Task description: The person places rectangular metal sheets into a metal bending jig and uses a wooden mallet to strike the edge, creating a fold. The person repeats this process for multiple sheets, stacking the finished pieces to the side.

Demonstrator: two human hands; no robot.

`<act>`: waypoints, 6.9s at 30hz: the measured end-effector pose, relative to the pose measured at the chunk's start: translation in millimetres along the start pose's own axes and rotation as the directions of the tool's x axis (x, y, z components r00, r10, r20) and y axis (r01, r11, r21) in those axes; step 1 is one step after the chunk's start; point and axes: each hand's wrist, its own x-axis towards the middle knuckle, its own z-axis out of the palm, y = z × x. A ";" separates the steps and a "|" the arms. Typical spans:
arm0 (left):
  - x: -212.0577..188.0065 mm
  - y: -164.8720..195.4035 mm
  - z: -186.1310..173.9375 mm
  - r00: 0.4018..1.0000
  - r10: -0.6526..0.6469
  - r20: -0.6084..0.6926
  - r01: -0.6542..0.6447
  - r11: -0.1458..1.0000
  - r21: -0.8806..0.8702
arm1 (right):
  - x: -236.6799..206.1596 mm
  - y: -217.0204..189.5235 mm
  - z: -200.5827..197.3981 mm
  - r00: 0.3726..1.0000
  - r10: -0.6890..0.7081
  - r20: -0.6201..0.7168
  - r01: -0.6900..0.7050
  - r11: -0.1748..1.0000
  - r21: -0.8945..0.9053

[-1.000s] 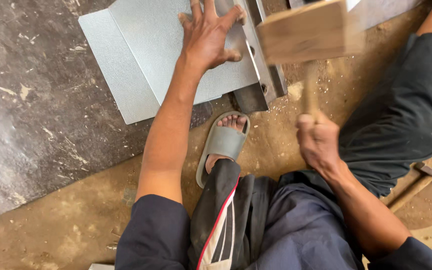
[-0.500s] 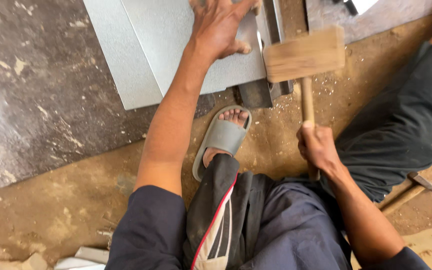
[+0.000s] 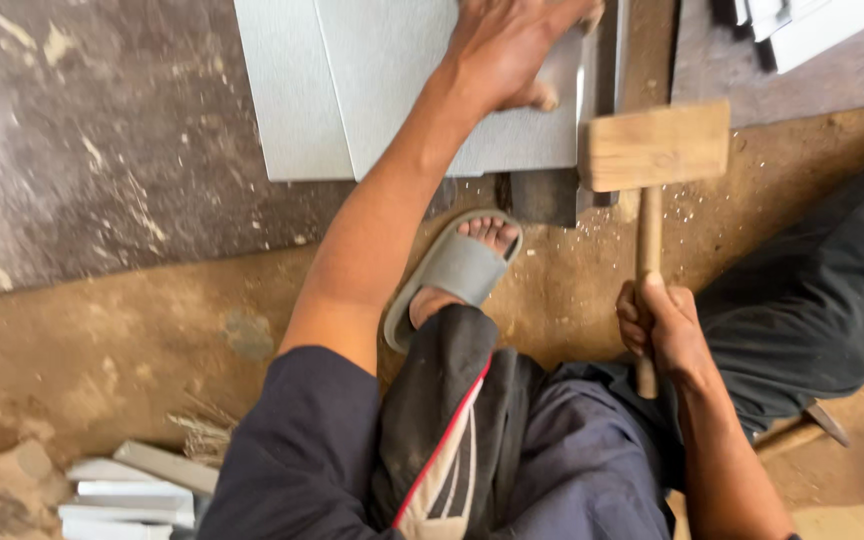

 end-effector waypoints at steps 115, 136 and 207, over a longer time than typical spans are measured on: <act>8.0 0.9 59.8 0.669 -0.181 -0.721 0.338 0.938 0.078 | 14.9 -25.6 43.6 0.843 -0.490 -0.224 0.411 0.854 -0.320; 12.0 5.3 52.1 0.682 -0.257 -0.685 0.436 0.895 0.098 | 69.8 -85.9 64.3 0.629 -0.778 0.002 0.624 0.503 -0.598; 4.8 18.8 22.8 0.748 -0.347 -0.566 0.427 0.904 0.009 | 142.0 -116.9 49.7 0.927 -0.356 0.118 0.369 0.924 -0.105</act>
